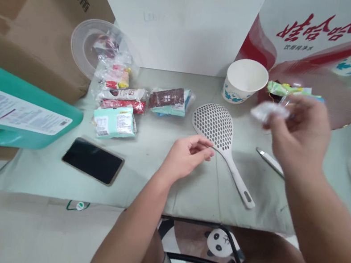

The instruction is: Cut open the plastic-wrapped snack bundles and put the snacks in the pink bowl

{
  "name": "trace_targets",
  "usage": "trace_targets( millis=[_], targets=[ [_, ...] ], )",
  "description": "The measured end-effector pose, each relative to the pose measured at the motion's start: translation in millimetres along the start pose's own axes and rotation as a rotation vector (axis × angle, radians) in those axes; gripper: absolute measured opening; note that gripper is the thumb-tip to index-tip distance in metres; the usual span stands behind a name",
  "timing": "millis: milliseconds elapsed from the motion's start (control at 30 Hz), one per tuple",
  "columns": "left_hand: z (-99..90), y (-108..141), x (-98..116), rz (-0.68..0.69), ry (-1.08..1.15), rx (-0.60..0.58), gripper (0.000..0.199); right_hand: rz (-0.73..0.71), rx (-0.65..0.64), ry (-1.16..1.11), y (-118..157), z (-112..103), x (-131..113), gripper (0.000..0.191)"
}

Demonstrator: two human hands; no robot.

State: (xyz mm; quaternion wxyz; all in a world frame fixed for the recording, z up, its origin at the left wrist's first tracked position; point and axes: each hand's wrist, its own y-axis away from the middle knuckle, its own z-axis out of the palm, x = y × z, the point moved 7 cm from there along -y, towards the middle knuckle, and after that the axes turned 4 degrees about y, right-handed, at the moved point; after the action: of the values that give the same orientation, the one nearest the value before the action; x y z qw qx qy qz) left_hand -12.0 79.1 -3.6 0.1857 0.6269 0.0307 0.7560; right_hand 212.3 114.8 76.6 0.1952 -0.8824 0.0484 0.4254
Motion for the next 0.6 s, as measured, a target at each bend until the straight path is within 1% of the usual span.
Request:
trace_targets(
  millis=[33,100,133,167,233,300,367,400,467,500,567,600],
  targets=[
    [-6.2,-0.7,1.2,0.005,0.018,0.032,0.022,-0.070,0.070,0.102,-20.0,-1.1,-6.5,0.024],
    [-17.5,-0.2,3.2,0.003,0.050,0.090,0.028,-0.153,0.063,0.272,-57.9,7.9,-13.9,0.021],
    [-22.5,0.7,4.3,0.001,0.061,0.116,0.030,-0.186,0.026,0.331,-73.9,14.7,-16.0,0.021],
    [-26.9,1.9,6.0,0.005,0.070,0.137,0.031,-0.201,-0.058,0.396,-86.9,24.5,-16.3,0.023],
    [-35.2,5.0,10.3,0.026,0.088,0.174,0.029,-0.231,-0.203,0.499,-100.8,42.1,-19.1,0.022],
    [-43.6,8.6,14.7,0.051,0.106,0.209,0.027,-0.306,-0.266,0.526,-98.6,56.8,-33.5,0.023],
    [-53.7,12.7,18.7,0.077,0.133,0.253,0.029,-0.399,-0.283,0.467,-83.7,73.5,-59.1,0.023],
    [-59.6,14.9,20.2,0.086,0.150,0.280,0.033,-0.428,-0.315,0.416,-73.3,85.7,-73.2,0.023],
    [-73.0,19.5,21.8,0.088,0.190,0.338,0.039,-0.417,-0.435,0.313,-51.7,119.3,-98.7,0.021],
    [-79.9,21.9,22.1,0.083,0.208,0.363,0.041,-0.413,-0.507,0.260,-41.6,139.9,-111.3,0.022],
    [-93.4,26.4,22.2,0.069,0.238,0.402,0.044,-0.445,-0.602,0.156,-27.8,183.0,-136.7,0.023],
    [-100.1,28.8,22.3,0.065,0.253,0.420,0.044,-0.467,-0.623,0.118,-25.8,204.8,-147.3,0.024]
  ],
)
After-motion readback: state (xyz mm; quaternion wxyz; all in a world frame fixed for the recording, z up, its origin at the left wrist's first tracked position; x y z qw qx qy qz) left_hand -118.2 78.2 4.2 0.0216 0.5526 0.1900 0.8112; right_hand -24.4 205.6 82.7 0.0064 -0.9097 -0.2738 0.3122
